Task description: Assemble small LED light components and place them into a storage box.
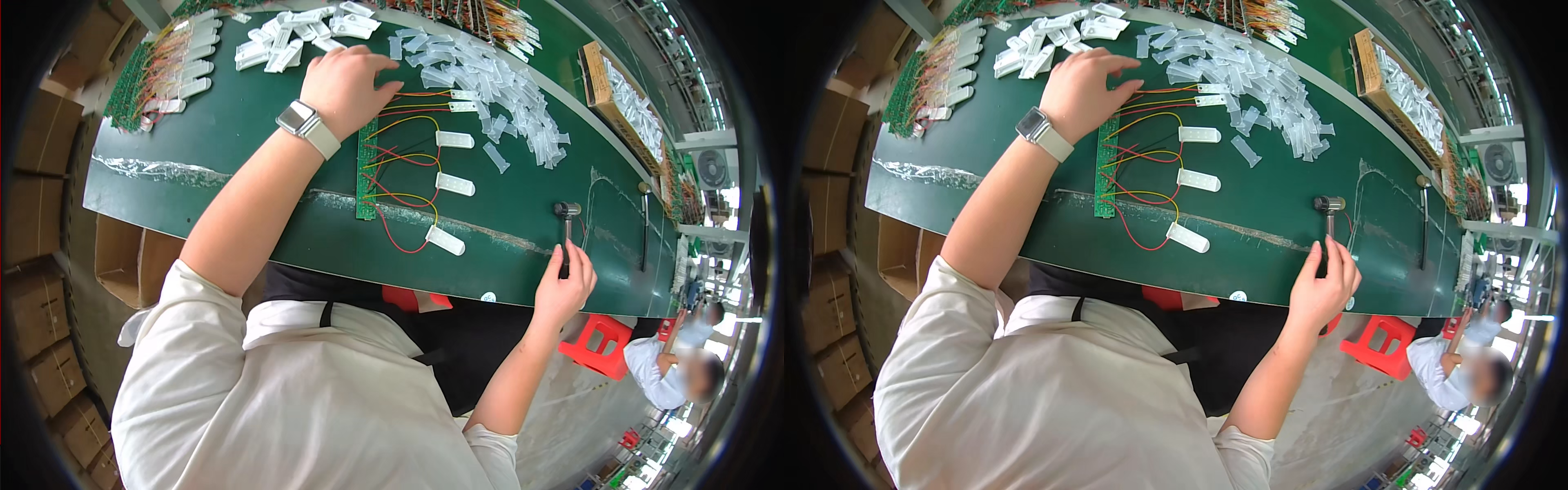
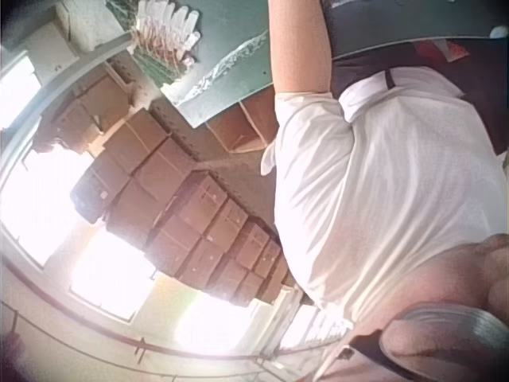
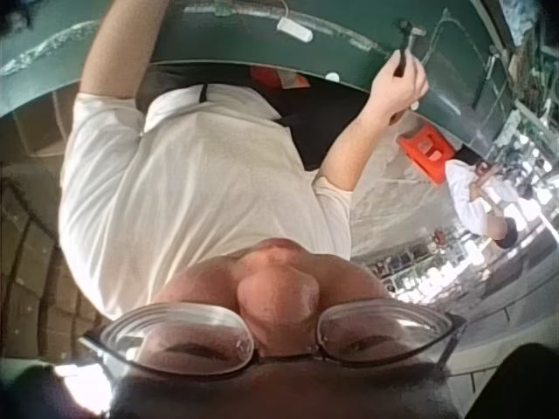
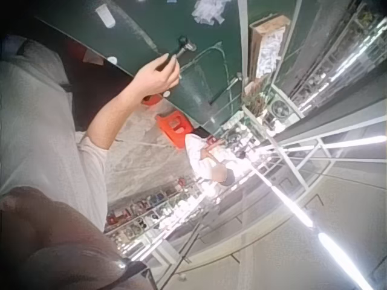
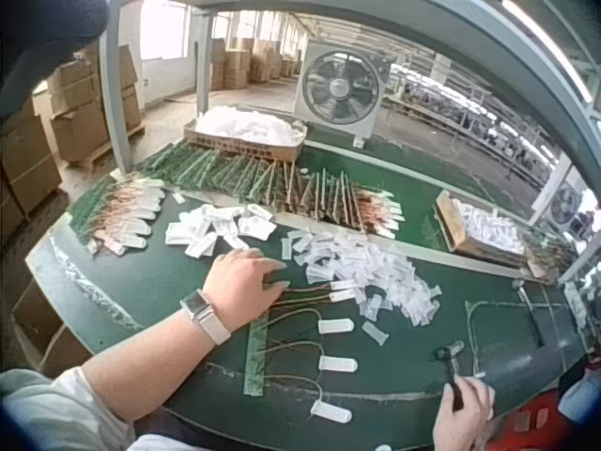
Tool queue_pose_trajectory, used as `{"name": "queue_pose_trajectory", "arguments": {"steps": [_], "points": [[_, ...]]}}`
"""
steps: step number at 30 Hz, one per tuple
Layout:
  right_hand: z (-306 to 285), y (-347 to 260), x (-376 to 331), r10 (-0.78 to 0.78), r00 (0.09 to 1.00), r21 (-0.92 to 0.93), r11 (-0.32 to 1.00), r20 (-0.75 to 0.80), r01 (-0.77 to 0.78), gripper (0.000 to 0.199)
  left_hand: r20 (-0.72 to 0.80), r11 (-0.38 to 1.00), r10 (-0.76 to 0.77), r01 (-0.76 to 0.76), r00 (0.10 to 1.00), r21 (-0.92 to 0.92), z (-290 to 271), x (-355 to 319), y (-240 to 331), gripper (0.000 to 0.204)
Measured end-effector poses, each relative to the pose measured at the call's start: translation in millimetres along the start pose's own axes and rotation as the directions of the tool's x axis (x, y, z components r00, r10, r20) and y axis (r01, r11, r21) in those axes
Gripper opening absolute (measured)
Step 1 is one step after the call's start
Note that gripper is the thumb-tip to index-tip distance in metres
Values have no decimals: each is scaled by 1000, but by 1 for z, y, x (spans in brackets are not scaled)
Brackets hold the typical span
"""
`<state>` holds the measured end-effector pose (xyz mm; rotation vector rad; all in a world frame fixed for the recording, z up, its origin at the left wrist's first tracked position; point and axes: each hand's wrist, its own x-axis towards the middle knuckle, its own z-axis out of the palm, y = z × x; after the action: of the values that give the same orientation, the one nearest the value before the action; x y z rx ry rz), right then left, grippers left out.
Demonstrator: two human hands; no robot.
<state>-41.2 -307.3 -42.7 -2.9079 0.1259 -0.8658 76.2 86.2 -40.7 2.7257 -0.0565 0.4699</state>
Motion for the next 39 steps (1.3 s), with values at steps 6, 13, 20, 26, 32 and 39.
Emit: {"name": "queue_pose_trajectory", "arguments": {"steps": [6, 13, 20, 26, 32, 39], "points": [[19, -36, -9, -181, 983, 274, 946, -5, 175, 21, 244, 987, 146, -126, 959, -99, -19, -20, 6, 32], [18, -31, -12, -212, 977, 288, 935, -10, 206, 20, 374, 977, 177, -118, 911, -176, -65, -50, -28, 37], [20, -30, -15, -206, 979, 325, 925, -3, 196, 22, -153, 990, -34, 54, 988, 130, -72, -21, -95, 41], [18, -29, -15, -199, 980, 374, 907, -27, 195, 20, 117, 934, -312, 281, 943, 222, -60, 8, -103, 43], [19, -34, -12, -193, 981, 384, 904, -29, 189, 22, 90, 972, -223, 214, 971, 102, -90, 4, -64, 32], [-15, -113, 3, -521, 852, 716, 573, -57, 398, 52, 671, 857, 179, 221, 720, -465, -81, -56, 54, 21]]}}
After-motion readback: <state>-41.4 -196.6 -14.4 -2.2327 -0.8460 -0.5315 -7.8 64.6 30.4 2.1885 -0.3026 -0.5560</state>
